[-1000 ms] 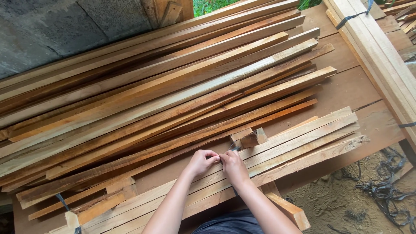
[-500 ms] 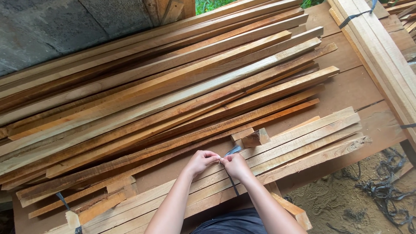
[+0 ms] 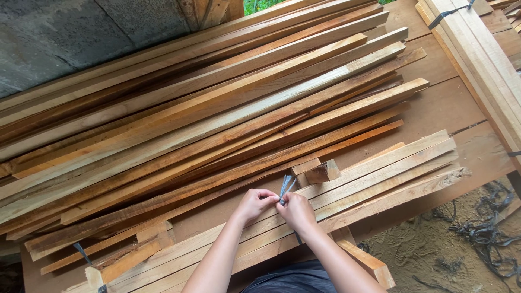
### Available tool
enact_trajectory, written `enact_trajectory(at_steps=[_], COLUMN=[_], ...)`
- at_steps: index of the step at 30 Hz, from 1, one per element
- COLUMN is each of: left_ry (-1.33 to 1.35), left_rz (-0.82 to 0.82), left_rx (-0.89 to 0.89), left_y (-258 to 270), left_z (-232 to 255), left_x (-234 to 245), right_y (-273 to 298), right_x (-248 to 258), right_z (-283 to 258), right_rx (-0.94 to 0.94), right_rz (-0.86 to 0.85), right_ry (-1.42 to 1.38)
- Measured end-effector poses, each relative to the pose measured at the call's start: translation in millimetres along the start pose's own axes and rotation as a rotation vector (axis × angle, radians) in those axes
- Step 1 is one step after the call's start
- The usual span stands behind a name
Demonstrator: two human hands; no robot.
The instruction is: Bundling several wooden slats together using plastic ties.
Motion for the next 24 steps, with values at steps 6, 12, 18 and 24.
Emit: enact_trajectory(at_steps=[6,12,18,24], left_ry=[-0.121,-0.107,-0.302,-0.341], left_rz=[0.066,0.019,-0.098,-0.129], left_rx=[-0.027,0.012,0.048,-0.028], left_y=[10,14,-3,-27], left_z=[16,32,15,10], left_x=[1,3,18,28], right_y=[11,6,35,48], right_x=[20,10,-2,-2], right_z=[-13,-15,0,14], right_rx=[0.218,0.212,0.350,0.450], right_rz=[0.162,-0.029,-0.035,0.105], right_ry=[-0.009,0.353,0.443,0.172])
Point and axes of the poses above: each hand's wrist, its own y-axis away from the middle knuckle, its own x-axis out of the back of the hand, z = x × y, the point moved 6 cm from there along -y, towards the middle knuckle, and after that the axes turned 4 degrees about -y, right-handed, at the moved point
